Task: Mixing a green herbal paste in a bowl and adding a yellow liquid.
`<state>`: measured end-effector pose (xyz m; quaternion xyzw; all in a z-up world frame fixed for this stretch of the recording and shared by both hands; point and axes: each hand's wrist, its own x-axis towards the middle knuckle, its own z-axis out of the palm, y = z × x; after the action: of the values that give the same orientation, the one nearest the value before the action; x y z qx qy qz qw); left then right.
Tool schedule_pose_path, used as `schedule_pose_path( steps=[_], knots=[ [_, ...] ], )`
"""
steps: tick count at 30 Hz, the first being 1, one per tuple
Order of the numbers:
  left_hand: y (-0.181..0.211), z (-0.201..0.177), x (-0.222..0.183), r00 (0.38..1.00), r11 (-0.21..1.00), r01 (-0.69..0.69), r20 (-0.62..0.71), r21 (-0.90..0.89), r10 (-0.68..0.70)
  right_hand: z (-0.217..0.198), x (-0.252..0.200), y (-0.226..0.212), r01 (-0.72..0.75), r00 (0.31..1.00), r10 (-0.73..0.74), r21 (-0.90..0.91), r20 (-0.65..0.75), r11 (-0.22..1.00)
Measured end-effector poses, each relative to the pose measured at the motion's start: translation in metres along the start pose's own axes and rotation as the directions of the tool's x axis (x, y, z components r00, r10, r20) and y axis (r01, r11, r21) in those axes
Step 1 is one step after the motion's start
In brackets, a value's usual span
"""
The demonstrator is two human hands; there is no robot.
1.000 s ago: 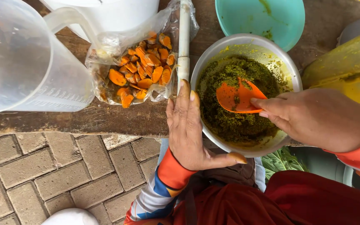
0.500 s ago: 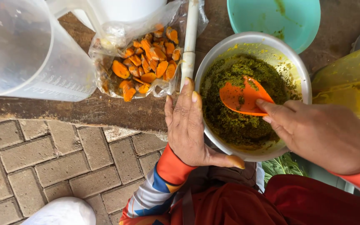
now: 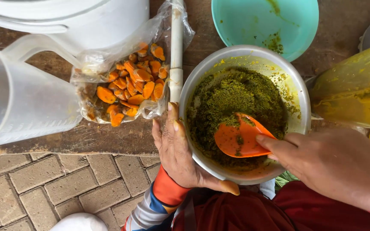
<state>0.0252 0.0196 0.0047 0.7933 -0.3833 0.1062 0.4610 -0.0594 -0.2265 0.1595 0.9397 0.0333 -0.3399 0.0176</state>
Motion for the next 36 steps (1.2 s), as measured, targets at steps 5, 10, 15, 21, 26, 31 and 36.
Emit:
schedule_pose_path(
  steps=[5,10,15,21,26,31,36],
  knots=[
    [0.000,0.002,0.002,0.999,0.999,0.028,-0.036,0.026,-0.027,-0.014,0.007,-0.004,-0.014,0.996,0.012,0.024,0.087,1.000],
    [0.008,-0.007,0.009,0.992,0.996,-0.078,-0.098,0.045,0.082,-0.008,0.003,-0.005,0.122,0.984,-0.116,0.038,-0.134,0.992],
    [0.034,-0.026,0.010,0.999,0.990,0.011,-0.050,0.141,-0.004,-0.009,-0.005,0.000,0.228,0.911,-0.182,0.082,-0.370,0.970],
    [0.065,-0.035,0.006,0.996,0.985,0.086,-0.004,0.153,-0.087,-0.046,-0.010,0.015,-0.138,0.990,0.138,0.000,-0.019,0.990],
    [0.075,-0.027,0.008,0.991,0.985,0.126,-0.050,0.115,-0.121,-0.045,0.019,0.027,0.033,0.933,-0.031,-0.001,-0.359,0.999],
    [0.065,-0.022,0.000,0.991,0.988,0.131,-0.017,0.080,-0.130,-0.040,0.035,0.012,-0.008,0.963,0.030,0.082,-0.266,0.997],
    [0.061,-0.017,0.000,0.992,0.991,0.127,-0.019,0.052,-0.126,-0.040,0.032,-0.001,-0.083,0.964,0.086,0.020,-0.251,0.996]
  ],
)
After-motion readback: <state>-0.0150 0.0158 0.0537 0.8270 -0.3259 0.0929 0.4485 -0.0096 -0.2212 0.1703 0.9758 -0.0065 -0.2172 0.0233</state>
